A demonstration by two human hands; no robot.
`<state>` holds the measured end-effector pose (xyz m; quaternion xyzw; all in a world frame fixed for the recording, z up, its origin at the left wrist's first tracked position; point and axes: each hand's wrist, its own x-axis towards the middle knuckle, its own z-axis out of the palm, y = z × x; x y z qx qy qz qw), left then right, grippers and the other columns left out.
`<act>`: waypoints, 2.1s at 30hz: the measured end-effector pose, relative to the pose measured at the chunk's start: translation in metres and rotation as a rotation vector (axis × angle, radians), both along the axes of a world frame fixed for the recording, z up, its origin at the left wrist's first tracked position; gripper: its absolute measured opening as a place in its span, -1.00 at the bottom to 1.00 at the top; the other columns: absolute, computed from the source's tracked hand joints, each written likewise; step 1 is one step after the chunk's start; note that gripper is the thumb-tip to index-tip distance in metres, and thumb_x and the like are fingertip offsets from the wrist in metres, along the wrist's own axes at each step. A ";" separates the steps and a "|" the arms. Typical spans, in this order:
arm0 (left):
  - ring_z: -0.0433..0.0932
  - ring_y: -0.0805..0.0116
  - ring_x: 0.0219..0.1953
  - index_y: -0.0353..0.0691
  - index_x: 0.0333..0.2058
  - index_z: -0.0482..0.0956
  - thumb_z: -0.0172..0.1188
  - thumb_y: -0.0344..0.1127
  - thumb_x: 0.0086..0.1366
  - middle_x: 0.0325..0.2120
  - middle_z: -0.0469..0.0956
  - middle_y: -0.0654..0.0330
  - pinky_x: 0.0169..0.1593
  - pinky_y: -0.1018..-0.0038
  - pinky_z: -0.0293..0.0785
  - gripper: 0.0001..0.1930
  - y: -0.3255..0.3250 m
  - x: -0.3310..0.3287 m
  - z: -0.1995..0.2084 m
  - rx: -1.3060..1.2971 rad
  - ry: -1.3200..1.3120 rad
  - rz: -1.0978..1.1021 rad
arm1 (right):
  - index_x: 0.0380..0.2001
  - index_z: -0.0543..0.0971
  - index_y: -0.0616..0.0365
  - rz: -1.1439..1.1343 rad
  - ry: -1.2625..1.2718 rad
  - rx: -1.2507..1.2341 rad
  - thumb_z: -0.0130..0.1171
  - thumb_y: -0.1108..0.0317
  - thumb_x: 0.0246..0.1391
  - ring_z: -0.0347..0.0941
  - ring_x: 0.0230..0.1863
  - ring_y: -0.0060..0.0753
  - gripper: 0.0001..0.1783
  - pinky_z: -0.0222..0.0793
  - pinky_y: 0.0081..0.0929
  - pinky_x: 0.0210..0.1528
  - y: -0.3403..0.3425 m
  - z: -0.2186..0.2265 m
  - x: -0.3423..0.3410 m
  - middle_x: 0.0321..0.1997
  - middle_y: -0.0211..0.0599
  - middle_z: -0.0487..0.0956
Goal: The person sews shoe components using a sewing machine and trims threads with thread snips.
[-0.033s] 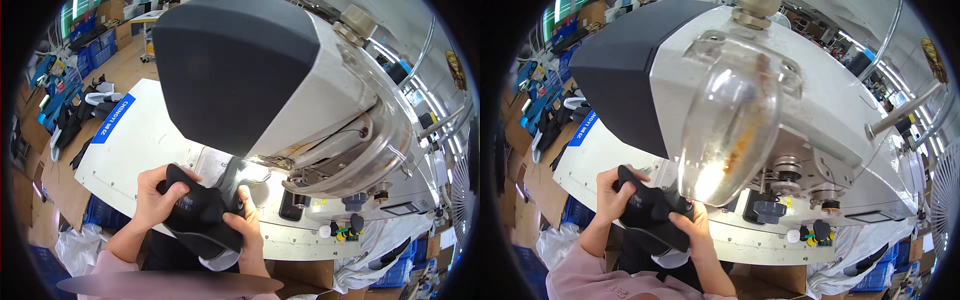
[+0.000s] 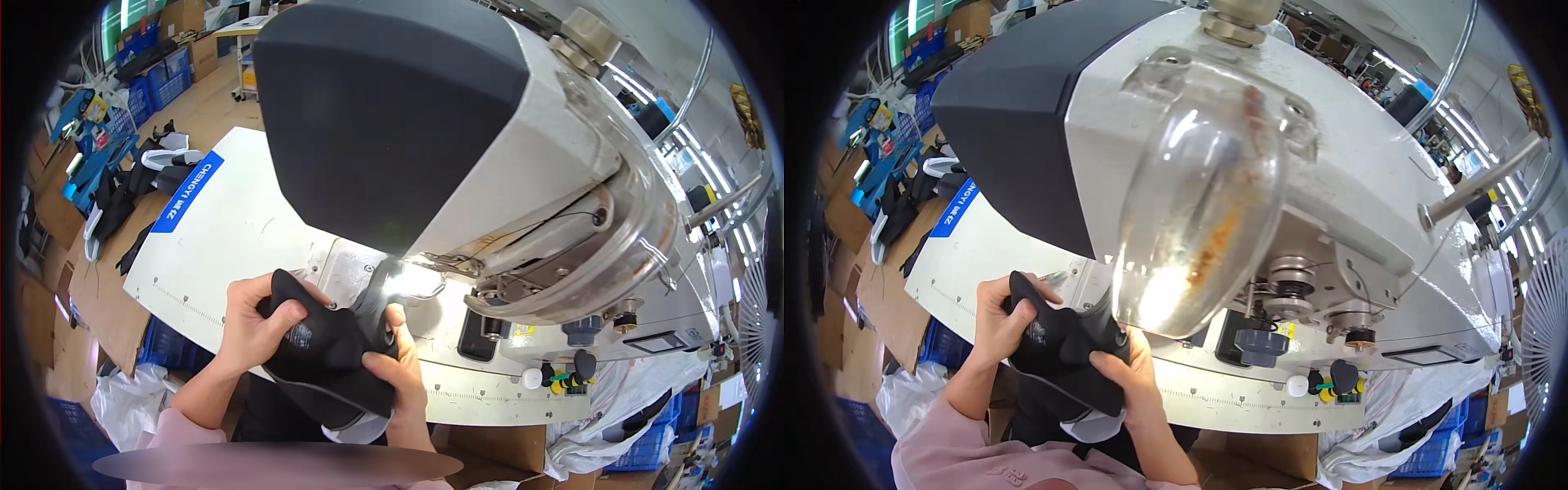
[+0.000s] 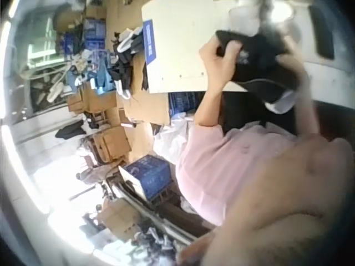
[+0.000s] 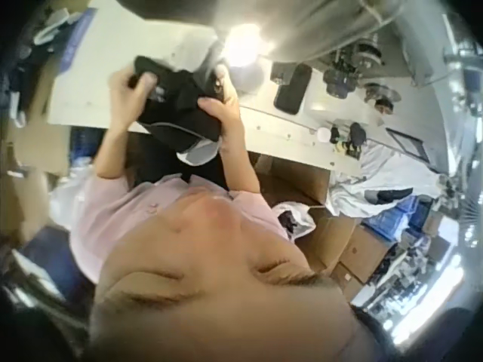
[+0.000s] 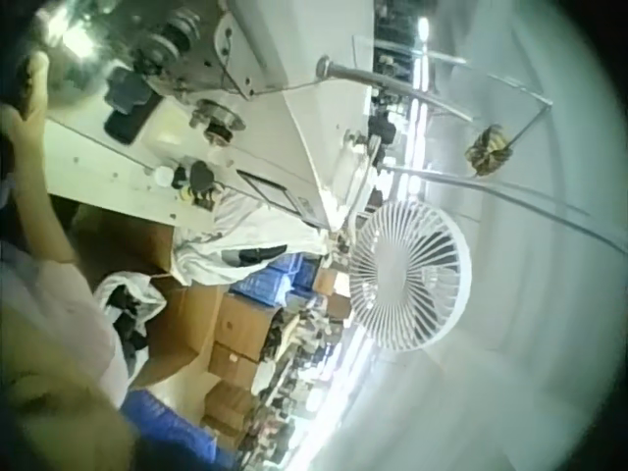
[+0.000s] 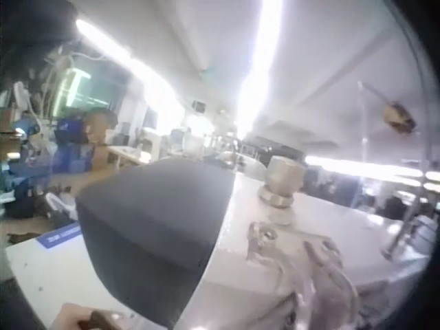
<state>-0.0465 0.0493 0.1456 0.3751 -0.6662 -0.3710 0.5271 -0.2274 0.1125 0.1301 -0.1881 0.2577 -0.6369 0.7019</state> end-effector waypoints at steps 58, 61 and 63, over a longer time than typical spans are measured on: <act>0.32 0.48 -0.43 -0.18 -0.56 0.55 0.25 -0.39 -0.26 -0.47 0.39 0.38 -0.50 0.57 0.13 -0.83 -0.068 -0.034 -0.008 -1.441 -0.647 -0.213 | -0.31 0.46 0.26 -0.791 0.914 0.064 0.14 0.50 0.05 0.42 -0.41 -0.40 -0.88 0.36 -0.43 -0.30 -0.101 -0.094 -0.094 -0.30 -0.30 0.52; 0.31 0.48 -0.43 -0.16 -0.58 0.54 0.26 -0.41 -0.31 -0.47 0.38 0.38 -0.52 0.57 0.12 -0.82 -0.070 -0.035 -0.003 -1.465 -0.516 -0.154 | -0.32 0.46 0.26 -0.778 0.911 0.063 0.14 0.50 0.06 0.42 -0.41 -0.40 -0.89 0.36 -0.43 -0.30 -0.106 -0.097 -0.098 -0.31 -0.30 0.52; 0.31 0.49 -0.44 -0.16 -0.59 0.53 0.25 -0.43 -0.30 -0.47 0.38 0.38 -0.54 0.58 0.11 -0.83 -0.070 -0.036 0.000 -1.435 -0.514 -0.154 | -0.33 0.46 0.26 -0.771 0.907 0.052 0.13 0.50 0.06 0.42 -0.41 -0.40 -0.89 0.36 -0.43 -0.29 -0.111 -0.100 -0.101 -0.32 -0.30 0.51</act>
